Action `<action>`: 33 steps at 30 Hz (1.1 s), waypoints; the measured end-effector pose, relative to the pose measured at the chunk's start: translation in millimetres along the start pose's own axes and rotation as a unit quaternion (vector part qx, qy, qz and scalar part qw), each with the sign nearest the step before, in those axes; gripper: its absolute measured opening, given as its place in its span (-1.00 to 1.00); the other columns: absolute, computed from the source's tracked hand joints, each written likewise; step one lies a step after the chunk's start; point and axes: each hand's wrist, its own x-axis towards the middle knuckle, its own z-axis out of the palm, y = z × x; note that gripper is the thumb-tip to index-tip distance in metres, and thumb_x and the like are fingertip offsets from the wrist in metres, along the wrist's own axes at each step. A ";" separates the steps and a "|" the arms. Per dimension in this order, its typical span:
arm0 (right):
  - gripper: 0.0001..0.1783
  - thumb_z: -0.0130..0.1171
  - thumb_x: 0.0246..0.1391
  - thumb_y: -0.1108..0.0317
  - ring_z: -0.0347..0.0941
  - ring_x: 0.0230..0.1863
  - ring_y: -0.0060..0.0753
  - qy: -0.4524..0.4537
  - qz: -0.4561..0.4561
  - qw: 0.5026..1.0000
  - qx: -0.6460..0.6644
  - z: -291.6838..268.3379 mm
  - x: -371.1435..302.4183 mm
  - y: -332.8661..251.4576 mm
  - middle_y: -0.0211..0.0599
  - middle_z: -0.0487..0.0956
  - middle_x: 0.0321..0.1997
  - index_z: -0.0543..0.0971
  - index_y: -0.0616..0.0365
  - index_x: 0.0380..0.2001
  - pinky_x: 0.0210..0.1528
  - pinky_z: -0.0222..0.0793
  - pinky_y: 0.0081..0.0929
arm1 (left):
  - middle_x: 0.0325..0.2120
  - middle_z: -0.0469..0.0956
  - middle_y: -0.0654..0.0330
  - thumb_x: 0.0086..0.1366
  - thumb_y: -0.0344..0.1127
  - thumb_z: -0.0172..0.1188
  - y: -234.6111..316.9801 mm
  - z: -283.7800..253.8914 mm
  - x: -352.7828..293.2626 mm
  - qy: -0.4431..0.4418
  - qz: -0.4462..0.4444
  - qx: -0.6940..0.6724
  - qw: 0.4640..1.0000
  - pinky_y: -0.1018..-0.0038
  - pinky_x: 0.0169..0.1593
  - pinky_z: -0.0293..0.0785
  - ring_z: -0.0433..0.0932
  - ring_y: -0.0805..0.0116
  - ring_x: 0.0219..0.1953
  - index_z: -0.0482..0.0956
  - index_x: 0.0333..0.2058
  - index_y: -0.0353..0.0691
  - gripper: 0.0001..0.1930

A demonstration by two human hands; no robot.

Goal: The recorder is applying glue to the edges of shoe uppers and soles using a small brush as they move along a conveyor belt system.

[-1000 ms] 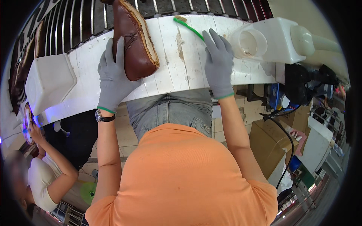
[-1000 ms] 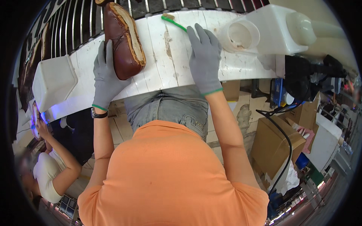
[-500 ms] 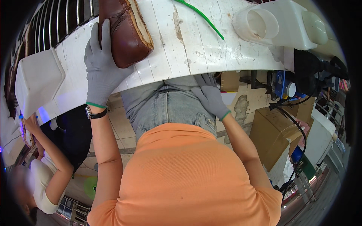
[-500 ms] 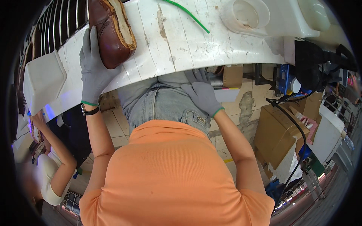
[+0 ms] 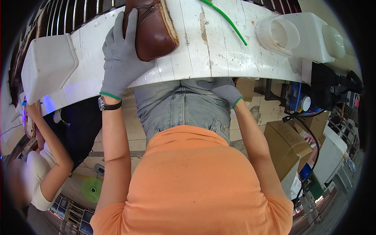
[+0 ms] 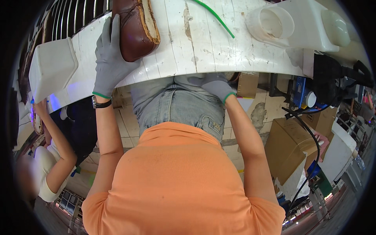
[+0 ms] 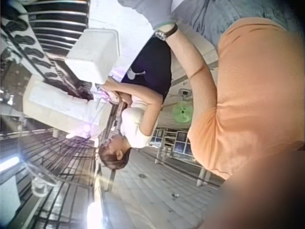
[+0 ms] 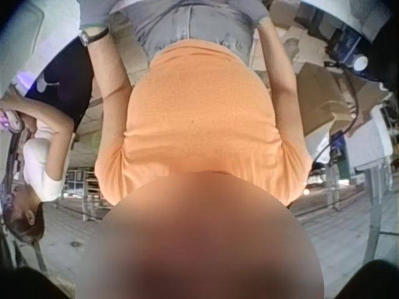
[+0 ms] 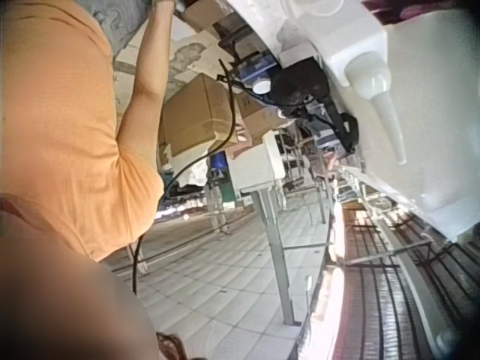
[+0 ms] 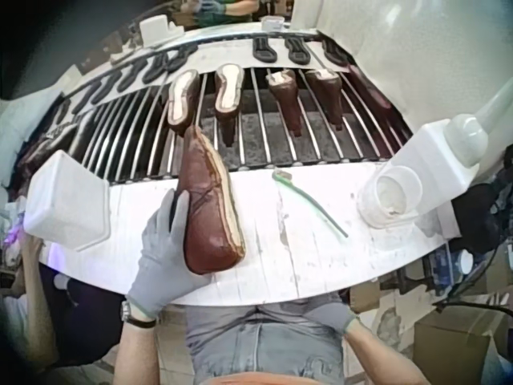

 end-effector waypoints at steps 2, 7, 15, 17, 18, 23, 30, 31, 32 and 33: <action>-0.09 0.23 -0.07 -0.35 0.34 0.30 -0.03 -0.101 0.061 0.993 0.003 -15.5 -10.9 -2.8 0.03 0.44 0.27 0.46 0.10 0.21 0.30 0.23 -0.27 | 0.32 0.08 -0.04 -0.17 -0.09 0.50 0.1 -0.9 0.5 -0.002 0.003 -0.005 1.000 0.00 0.24 0.19 0.24 -0.15 0.22 0.01 0.41 0.06 0.15; -0.21 0.43 -0.09 -0.09 0.52 0.08 -0.09 -0.111 0.109 0.976 0.151 -24.7 -27.8 3.6 0.06 0.59 0.07 0.54 0.32 0.07 0.15 0.36 -0.35 | 0.30 0.19 -0.08 -0.15 -0.16 0.51 -0.7 -3.8 1.8 0.002 -0.001 -0.011 1.000 0.09 0.23 0.30 0.30 -0.16 0.22 0.05 0.39 -0.10 0.12; -0.44 0.21 0.16 0.03 0.44 0.17 0.07 0.025 0.029 0.977 0.211 -2.3 -21.7 42.5 0.11 0.55 0.11 0.55 0.27 0.06 0.20 0.30 -0.25 | -0.04 0.61 -0.04 0.02 -0.13 0.43 -33.7 -36.6 13.7 -0.021 -0.098 -0.244 0.965 0.39 -0.01 0.52 0.63 0.17 -0.05 0.31 0.28 -0.23 -0.16; -0.52 0.16 0.20 0.10 0.45 0.12 0.15 0.074 -0.016 0.983 0.164 5.7 -16.0 53.0 0.14 0.57 0.06 0.56 0.28 0.02 0.18 0.32 -0.21 | -0.12 0.64 -0.02 0.08 -0.13 0.38 -40.8 -49.3 12.7 -0.047 -0.178 -0.282 0.942 0.38 -0.02 0.52 0.65 0.21 -0.09 0.35 0.25 -0.24 -0.23; -0.55 0.13 0.22 0.14 0.46 0.09 0.20 0.099 -0.024 0.984 0.147 11.8 -13.0 56.6 0.15 0.57 0.04 0.57 0.28 0.00 0.17 0.33 -0.19 | -0.14 0.65 -0.03 0.10 -0.12 0.37 -40.7 -50.2 13.3 -0.038 -0.224 -0.302 0.926 0.35 -0.04 0.54 0.65 0.16 -0.11 0.36 0.24 -0.24 -0.26; -0.68 0.10 0.11 0.25 0.51 -0.12 0.17 0.181 -0.046 0.979 -0.076 41.3 -11.7 50.6 0.18 0.60 -0.23 0.63 0.29 -0.22 -0.02 0.40 -0.05 | -0.15 0.63 -0.10 0.12 -0.05 0.38 -21.7 -36.1 18.8 0.100 -0.195 -0.124 0.968 0.21 -0.12 0.58 0.62 -0.07 -0.12 0.39 0.22 -0.21 -0.28; -0.51 0.07 0.12 0.00 0.50 -0.10 0.20 -0.002 -0.066 0.982 -0.178 16.0 -26.0 -14.8 0.14 0.62 -0.25 0.68 0.28 -0.33 0.01 0.38 0.00 | -0.32 0.69 0.09 0.14 -0.25 0.39 -27.0 -50.6 19.2 0.225 -0.274 -0.299 0.886 0.41 -0.24 0.52 0.67 0.28 -0.34 0.57 0.02 -0.30 -0.53; -0.48 0.06 0.15 -0.04 0.50 -0.10 0.19 -0.058 -0.031 0.989 -0.134 10.6 -29.8 -22.6 0.11 0.63 -0.25 0.68 0.27 -0.34 0.04 0.36 -0.01 | -0.38 0.66 0.17 0.15 -0.26 0.38 -31.2 -57.6 16.6 0.227 -0.339 -0.338 0.848 0.46 -0.31 0.48 0.59 0.39 -0.41 0.59 -0.04 -0.32 -0.58; -0.45 0.04 0.17 -0.08 0.50 -0.09 0.18 -0.087 -0.036 0.992 -0.084 6.0 -33.1 -28.8 0.09 0.63 -0.25 0.68 0.26 -0.35 0.07 0.35 -0.03 | -0.44 0.63 0.26 0.16 -0.27 0.38 -34.4 -64.1 13.4 0.238 -0.387 -0.375 0.808 0.50 -0.39 0.43 0.51 0.51 -0.48 0.62 -0.10 -0.35 -0.63; -0.43 0.03 0.18 -0.11 0.49 -0.07 0.17 -0.079 -0.041 0.991 -0.099 3.3 -36.3 -34.1 0.09 0.62 -0.23 0.68 0.25 -0.34 0.09 0.34 -0.04 | -0.47 0.59 0.31 0.17 -0.27 0.37 -33.7 -69.0 8.9 0.265 -0.395 -0.394 0.786 0.54 -0.44 0.37 0.45 0.56 -0.52 0.63 -0.13 -0.35 -0.66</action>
